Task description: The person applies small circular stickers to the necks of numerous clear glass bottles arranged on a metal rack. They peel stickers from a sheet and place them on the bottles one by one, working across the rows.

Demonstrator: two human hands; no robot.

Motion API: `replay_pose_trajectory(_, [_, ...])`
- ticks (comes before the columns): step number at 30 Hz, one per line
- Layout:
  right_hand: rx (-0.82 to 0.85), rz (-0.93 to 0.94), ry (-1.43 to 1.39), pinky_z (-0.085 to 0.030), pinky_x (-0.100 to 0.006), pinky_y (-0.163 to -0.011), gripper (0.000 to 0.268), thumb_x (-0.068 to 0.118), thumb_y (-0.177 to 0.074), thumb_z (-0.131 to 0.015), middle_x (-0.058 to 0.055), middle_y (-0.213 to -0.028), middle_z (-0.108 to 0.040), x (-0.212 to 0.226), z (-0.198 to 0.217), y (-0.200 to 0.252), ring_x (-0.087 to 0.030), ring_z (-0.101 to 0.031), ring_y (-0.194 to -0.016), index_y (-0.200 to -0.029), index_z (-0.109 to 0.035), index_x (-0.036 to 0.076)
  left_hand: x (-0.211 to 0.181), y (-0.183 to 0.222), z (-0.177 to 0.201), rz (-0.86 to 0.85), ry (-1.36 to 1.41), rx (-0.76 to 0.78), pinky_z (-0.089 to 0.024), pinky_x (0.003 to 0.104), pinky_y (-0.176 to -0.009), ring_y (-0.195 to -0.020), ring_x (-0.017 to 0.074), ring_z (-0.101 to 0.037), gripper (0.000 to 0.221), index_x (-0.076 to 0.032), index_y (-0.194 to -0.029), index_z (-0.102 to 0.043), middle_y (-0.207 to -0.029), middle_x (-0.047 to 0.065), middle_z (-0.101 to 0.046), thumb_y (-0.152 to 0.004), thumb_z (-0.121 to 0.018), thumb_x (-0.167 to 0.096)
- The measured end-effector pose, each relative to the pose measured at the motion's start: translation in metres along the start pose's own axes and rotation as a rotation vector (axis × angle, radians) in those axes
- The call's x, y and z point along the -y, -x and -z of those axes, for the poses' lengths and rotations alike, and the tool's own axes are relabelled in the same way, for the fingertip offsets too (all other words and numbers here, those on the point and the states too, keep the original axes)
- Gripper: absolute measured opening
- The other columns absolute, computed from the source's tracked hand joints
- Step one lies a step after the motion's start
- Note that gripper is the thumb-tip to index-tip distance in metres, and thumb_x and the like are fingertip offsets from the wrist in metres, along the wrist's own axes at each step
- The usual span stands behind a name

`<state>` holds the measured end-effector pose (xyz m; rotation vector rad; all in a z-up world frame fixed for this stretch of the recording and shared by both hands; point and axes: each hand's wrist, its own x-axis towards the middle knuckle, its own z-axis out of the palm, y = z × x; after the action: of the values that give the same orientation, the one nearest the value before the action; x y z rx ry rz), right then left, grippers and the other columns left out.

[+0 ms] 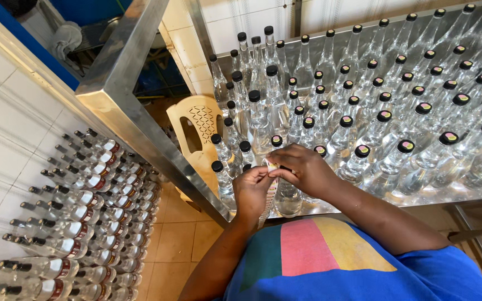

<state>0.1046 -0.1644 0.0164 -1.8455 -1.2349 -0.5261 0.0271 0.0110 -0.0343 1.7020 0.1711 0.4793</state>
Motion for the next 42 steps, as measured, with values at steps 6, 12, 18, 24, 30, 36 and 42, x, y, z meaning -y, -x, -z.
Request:
replay_pose_trajectory(6, [0.083, -0.116, -0.210, -0.064, -0.048, -0.086, 0.018, 0.022, -0.097, -0.085, -0.009, -0.102, -0.087, -0.011, 0.012, 0.011, -0.035, -0.082, -0.095, -0.112, -0.089, 0.015, -0.020, 0.014, -0.005, -0.201, -0.162, -0.018, -0.066, 0.034, -0.072, -0.080, 0.0235, -0.086, 0.008, -0.009, -0.096, -0.089, -0.081, 0.012, -0.086, -0.090, -0.094, -0.010])
replay_pose_trajectory(12, [0.153, -0.267, -0.591, -0.065, -0.037, -0.075, 0.020, 0.018, -0.109, -0.071, -0.010, -0.091, -0.083, -0.028, 0.016, 0.017, -0.021, -0.075, -0.084, -0.107, -0.088, 0.008, -0.032, 0.021, -0.008, -0.325, -0.278, -0.070, -0.064, 0.037, -0.071, -0.076, 0.0316, -0.083, 0.008, -0.010, -0.094, -0.088, -0.078, 0.011, -0.083, -0.089, -0.094, -0.011])
replay_pose_trajectory(18, [0.194, -0.004, -0.321, -0.065, -0.048, -0.079, 0.021, 0.020, -0.106, -0.075, -0.012, -0.097, -0.084, -0.016, 0.021, 0.012, -0.037, -0.080, -0.090, -0.120, -0.086, 0.008, -0.020, 0.025, -0.014, -0.373, -0.342, -0.166, -0.064, 0.034, -0.072, -0.075, 0.0284, -0.082, 0.011, -0.010, -0.089, -0.086, -0.075, 0.007, -0.081, -0.086, -0.096, -0.013])
replay_pose_trajectory(24, [0.249, -0.093, -0.576, -0.060, -0.045, -0.080, 0.022, 0.017, -0.110, -0.068, -0.009, -0.087, -0.082, -0.027, 0.028, 0.016, -0.030, -0.076, -0.084, -0.111, -0.088, 0.008, -0.020, 0.043, -0.026, -0.423, -0.463, -0.185, -0.063, 0.037, -0.070, -0.072, 0.0280, -0.079, 0.005, -0.017, -0.090, -0.086, -0.072, 0.004, -0.076, -0.092, -0.090, -0.014])
replay_pose_trajectory(30, [0.239, 0.075, -0.491, -0.062, -0.052, -0.082, 0.021, 0.016, -0.101, -0.081, -0.018, -0.096, -0.084, -0.025, 0.023, 0.020, -0.042, -0.079, -0.089, -0.116, -0.085, 0.002, -0.001, 0.047, -0.027, -0.323, -0.552, -0.258, -0.062, 0.038, -0.068, -0.070, 0.0302, -0.077, 0.008, -0.020, -0.085, -0.085, -0.068, 0.005, -0.073, -0.087, -0.092, -0.021])
replay_pose_trajectory(36, [0.289, -0.124, -0.678, -0.060, -0.041, -0.072, 0.020, 0.011, -0.107, -0.071, -0.013, -0.085, -0.081, -0.036, 0.029, 0.022, -0.026, -0.072, -0.077, -0.113, -0.090, 0.008, -0.014, 0.063, -0.038, -0.217, -0.503, -0.204, -0.062, 0.041, -0.072, -0.078, 0.0307, -0.079, 0.008, -0.023, -0.090, -0.086, -0.076, 0.006, -0.074, -0.096, -0.081, -0.023])
replay_pose_trajectory(42, [0.180, -0.451, -0.837, -0.059, -0.029, -0.061, 0.021, 0.007, -0.111, -0.066, -0.014, -0.073, -0.075, -0.051, 0.020, 0.035, -0.018, -0.066, -0.068, -0.120, -0.084, -0.001, -0.023, 0.067, -0.040, -0.286, -0.647, -0.253, -0.062, 0.041, -0.072, -0.078, 0.0330, -0.079, 0.005, -0.019, -0.098, -0.087, -0.076, 0.007, -0.074, -0.095, -0.084, -0.022])
